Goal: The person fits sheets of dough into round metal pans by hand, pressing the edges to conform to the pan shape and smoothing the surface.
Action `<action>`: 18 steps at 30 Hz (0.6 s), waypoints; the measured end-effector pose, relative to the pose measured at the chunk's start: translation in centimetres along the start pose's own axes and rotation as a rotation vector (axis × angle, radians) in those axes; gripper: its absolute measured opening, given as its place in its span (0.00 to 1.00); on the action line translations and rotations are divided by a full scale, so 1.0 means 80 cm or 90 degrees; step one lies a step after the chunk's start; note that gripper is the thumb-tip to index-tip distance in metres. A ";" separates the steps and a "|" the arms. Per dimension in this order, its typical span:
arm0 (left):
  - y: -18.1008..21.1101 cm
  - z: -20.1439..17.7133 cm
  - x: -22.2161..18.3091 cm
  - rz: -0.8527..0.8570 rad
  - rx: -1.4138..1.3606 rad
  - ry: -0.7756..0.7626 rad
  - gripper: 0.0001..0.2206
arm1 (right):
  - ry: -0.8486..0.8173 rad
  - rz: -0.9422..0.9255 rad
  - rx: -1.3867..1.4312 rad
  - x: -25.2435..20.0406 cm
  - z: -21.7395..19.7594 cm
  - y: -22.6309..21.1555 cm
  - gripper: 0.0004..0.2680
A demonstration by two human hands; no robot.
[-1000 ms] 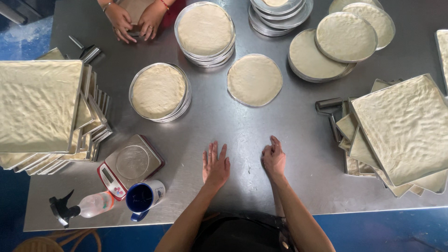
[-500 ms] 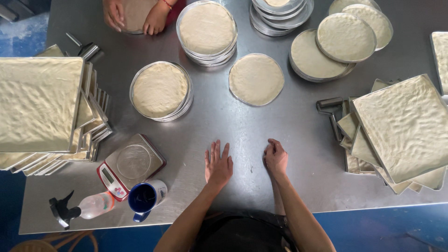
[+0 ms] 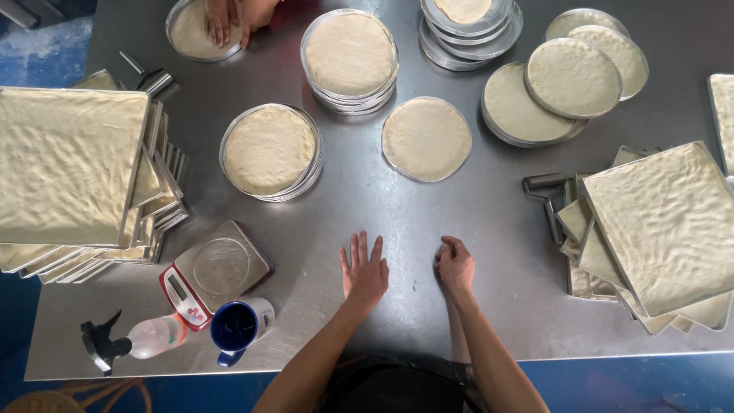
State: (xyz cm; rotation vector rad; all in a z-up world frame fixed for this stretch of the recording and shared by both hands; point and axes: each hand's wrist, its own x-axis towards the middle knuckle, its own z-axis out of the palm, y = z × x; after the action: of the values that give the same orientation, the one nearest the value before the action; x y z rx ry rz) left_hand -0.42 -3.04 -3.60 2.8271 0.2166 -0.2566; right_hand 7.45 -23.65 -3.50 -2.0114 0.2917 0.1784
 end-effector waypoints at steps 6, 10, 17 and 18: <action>0.048 0.002 0.082 -0.053 0.035 0.032 0.31 | -0.095 0.002 0.144 0.063 -0.012 -0.029 0.10; 0.088 0.004 0.144 -0.082 0.052 0.119 0.31 | -0.136 -0.020 0.154 0.142 -0.033 -0.094 0.13; 0.118 0.000 0.183 -0.146 0.053 0.096 0.31 | -0.154 -0.015 0.209 0.333 -0.037 -0.185 0.15; 0.120 -0.001 0.181 -0.156 0.053 0.078 0.31 | -0.183 -0.027 0.216 0.349 -0.020 -0.184 0.14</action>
State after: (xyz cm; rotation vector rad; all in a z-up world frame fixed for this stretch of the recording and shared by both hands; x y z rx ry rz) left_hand 15.36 -10.35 -3.76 2.8990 0.5941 -0.1462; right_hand 38.42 -22.42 2.83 -1.6289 0.0885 0.3623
